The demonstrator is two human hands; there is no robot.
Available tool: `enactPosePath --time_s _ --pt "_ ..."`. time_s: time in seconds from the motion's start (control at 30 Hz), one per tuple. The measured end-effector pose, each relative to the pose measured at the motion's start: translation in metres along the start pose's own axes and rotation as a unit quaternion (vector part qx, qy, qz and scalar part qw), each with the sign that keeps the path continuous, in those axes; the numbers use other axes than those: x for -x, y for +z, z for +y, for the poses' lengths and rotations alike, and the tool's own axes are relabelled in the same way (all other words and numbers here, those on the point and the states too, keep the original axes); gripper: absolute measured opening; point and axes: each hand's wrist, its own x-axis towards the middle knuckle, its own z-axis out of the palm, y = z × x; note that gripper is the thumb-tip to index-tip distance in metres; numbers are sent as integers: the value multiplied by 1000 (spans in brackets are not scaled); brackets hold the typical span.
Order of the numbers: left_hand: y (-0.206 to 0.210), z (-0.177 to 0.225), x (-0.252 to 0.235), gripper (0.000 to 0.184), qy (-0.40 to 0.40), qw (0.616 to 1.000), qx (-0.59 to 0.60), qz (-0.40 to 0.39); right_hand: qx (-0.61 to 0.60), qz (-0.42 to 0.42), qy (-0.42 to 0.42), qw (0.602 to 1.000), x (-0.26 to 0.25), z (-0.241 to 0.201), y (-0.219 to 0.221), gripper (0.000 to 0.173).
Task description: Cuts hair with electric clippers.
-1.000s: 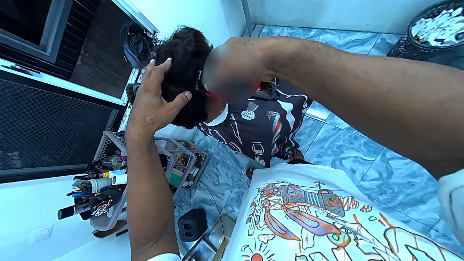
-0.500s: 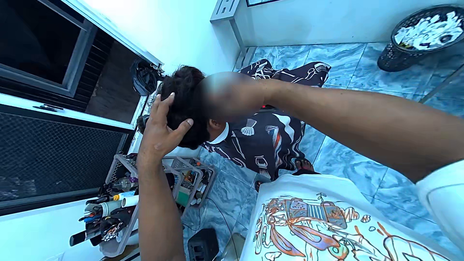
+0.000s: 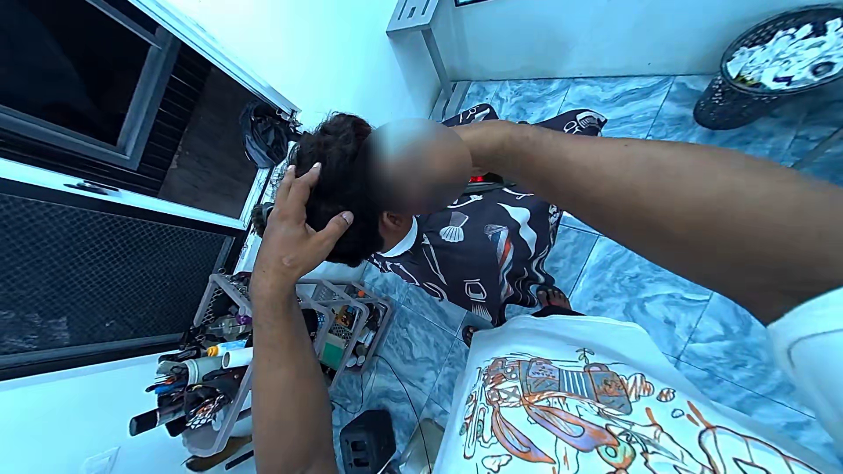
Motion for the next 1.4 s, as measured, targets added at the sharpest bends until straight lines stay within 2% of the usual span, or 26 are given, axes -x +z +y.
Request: enactPosePath --time_s 0.07,0.2,0.33,0.47,0.63,0.7,0.77,0.83,0.87,0.93,0.97,1.0,1.03,1.07,1.1,1.13,1.17,1.2,1.27,1.33,1.4 --pt "0 1 0 83 -1 1000 -2 -1 26 3 18 999 0 0 0 31" --pt "0 -2 -1 83 1 1000 0 -1 -50 -12 -18 998 -1 -5 -4 34" --pt "-1 -1 0 82 3 1000 -1 -2 48 -1 9 999 0 -3 -1 33" --pt "0 -1 -1 82 1 1000 0 -3 -23 -8 -17 1000 -2 -4 -5 35" --pt "0 -2 -1 82 -5 1000 -2 -6 38 -9 11 999 0 -4 -4 32" --pt "1 -2 -3 83 -7 1000 -3 -9 9 -11 -14 1000 -3 -7 -7 34" --pt "1 -4 -3 85 -1 1000 4 -5 33 -21 -57 998 1 -3 -7 35" --pt "6 -8 4 95 42 997 46 37 82 -6 -84 993 23 28 -1 32" --pt "11 -12 14 101 71 991 69 85 57 2 -76 996 43 55 8 29" --pt "35 -20 51 101 111 959 86 246 -107 4 -27 994 99 129 33 28" --pt "57 -17 78 93 110 939 80 317 -216 14 8 976 129 173 48 35" --pt "92 -6 104 84 104 930 79 345 -325 41 48 943 156 214 64 50" --pt "136 10 125 73 122 932 105 326 -430 80 76 896 178 251 83 65" --pt "178 35 136 60 172 933 135 285 -522 122 92 839 198 279 105 71" --pt "209 59 132 51 235 928 148 247 -594 164 89 783 212 297 123 69" --pt "224 80 117 50 282 921 161 216 -650 195 76 730 222 308 136 64" --pt "227 96 96 54 302 910 186 213 -692 211 64 687 228 313 145 60" --pt "223 107 70 57 300 900 212 235 -717 214 60 660 232 314 147 59" --pt "205 118 18 54 258 873 255 325 -733 185 55 652 233 311 140 63" --pt "188 118 -29 50 225 832 286 420 -722 162 55 670 226 302 126 64" --pt "174 121 -60 41 183 807 351 438 -705 157 47 690 218 286 112 65"
